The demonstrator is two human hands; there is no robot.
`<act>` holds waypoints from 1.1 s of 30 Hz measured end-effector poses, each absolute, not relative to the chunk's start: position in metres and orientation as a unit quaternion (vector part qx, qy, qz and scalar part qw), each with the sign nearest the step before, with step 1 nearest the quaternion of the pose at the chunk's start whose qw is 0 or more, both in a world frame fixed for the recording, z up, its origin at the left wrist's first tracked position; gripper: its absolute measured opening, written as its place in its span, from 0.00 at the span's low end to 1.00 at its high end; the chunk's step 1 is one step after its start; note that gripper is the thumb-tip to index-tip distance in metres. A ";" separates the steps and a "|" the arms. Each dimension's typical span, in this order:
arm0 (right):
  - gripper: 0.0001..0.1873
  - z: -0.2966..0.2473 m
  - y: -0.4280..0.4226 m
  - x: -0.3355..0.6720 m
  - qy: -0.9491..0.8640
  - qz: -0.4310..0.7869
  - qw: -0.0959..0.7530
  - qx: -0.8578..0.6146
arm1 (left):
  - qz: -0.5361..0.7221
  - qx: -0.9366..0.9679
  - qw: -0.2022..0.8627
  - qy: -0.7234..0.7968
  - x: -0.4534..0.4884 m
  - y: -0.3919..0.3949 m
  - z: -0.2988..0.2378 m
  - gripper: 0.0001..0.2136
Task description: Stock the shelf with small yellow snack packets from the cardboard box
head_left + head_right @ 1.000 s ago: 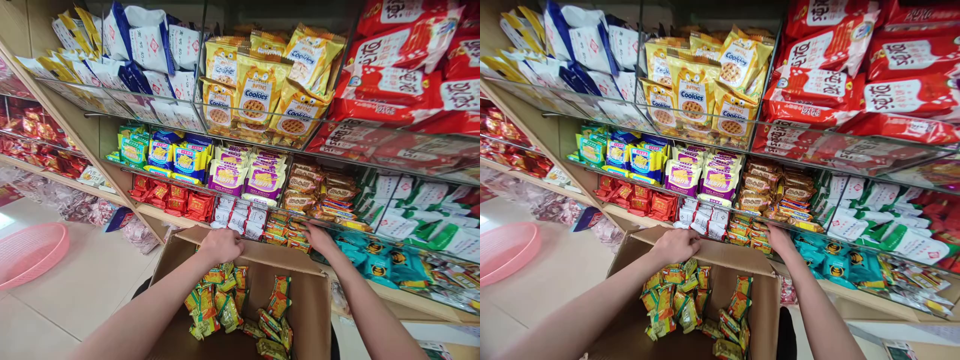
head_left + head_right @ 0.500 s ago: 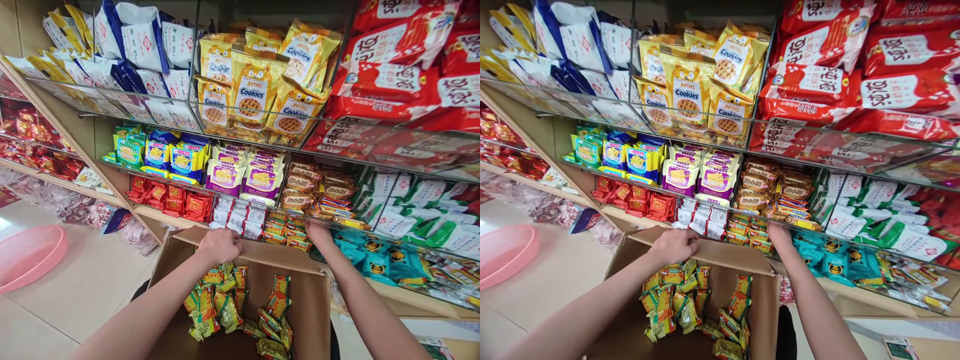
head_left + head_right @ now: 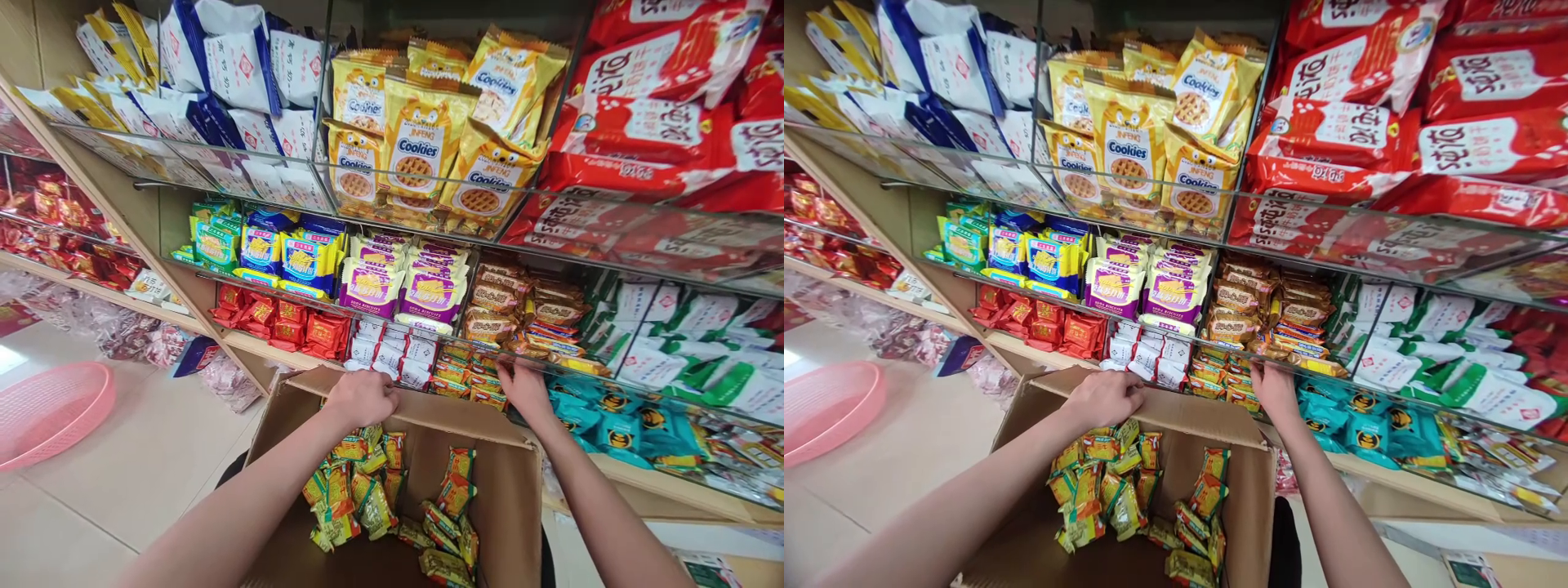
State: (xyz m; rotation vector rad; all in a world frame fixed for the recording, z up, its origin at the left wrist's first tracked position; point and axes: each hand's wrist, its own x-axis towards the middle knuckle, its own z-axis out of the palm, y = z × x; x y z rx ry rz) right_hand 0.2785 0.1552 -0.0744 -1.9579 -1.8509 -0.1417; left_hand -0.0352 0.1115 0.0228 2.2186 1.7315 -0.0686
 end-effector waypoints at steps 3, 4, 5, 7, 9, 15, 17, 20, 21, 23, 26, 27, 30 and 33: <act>0.20 -0.063 0.121 0.278 -0.604 0.118 0.329 -0.716 | -0.020 0.780 0.165 0.603 -0.035 0.111 0.023 0.19; 0.21 -0.058 0.103 0.275 -0.580 0.156 0.359 -0.714 | -0.017 0.781 0.166 0.602 -0.035 0.111 0.022 0.19; 0.20 -0.052 0.081 0.271 -0.561 0.168 0.387 -0.712 | -0.014 0.780 0.168 0.602 -0.035 0.111 0.022 0.19; 0.16 -0.038 0.034 0.255 -0.556 0.084 0.438 -0.702 | -0.011 0.779 0.172 0.602 -0.035 0.111 0.022 0.20; 0.09 -0.029 -0.009 0.229 -0.605 -0.044 0.482 -0.632 | -0.010 0.779 0.174 0.602 -0.036 0.111 0.021 0.20; 0.17 -0.066 -0.039 0.111 -0.717 0.262 0.288 -0.579 | -0.020 0.796 0.157 0.584 -0.038 0.113 0.021 0.20; 0.30 -0.093 -0.024 0.076 -0.658 0.371 0.193 -0.626 | -0.023 0.799 0.149 0.582 -0.039 0.111 0.020 0.21; 0.41 -0.126 -0.011 0.043 -0.616 0.425 0.113 -0.654 | -0.021 0.806 0.131 0.577 -0.040 0.106 0.020 0.22; 0.41 -0.134 -0.011 0.037 -0.616 0.418 0.109 -0.659 | -0.019 0.808 0.125 0.575 -0.040 0.104 0.020 0.22; 0.35 -0.144 -0.017 0.031 -0.628 0.390 0.133 -0.660 | -0.016 0.810 0.117 0.575 -0.041 0.101 0.019 0.23; 0.21 -0.153 -0.024 0.034 -0.643 0.368 0.183 -0.646 | -0.014 0.806 0.114 0.580 -0.040 0.102 0.019 0.22; 0.20 -0.155 -0.025 0.036 -0.646 0.366 0.188 -0.643 | -0.009 0.805 0.117 0.581 -0.039 0.103 0.020 0.21; 0.17 -0.156 -0.020 0.043 -0.650 0.346 0.202 -0.646 | 0.075 0.812 0.143 0.561 -0.040 0.101 0.025 0.17; 0.08 -0.148 -0.014 0.056 -0.608 0.370 0.254 -0.655 | 0.255 0.807 0.189 0.498 -0.051 0.082 0.027 0.16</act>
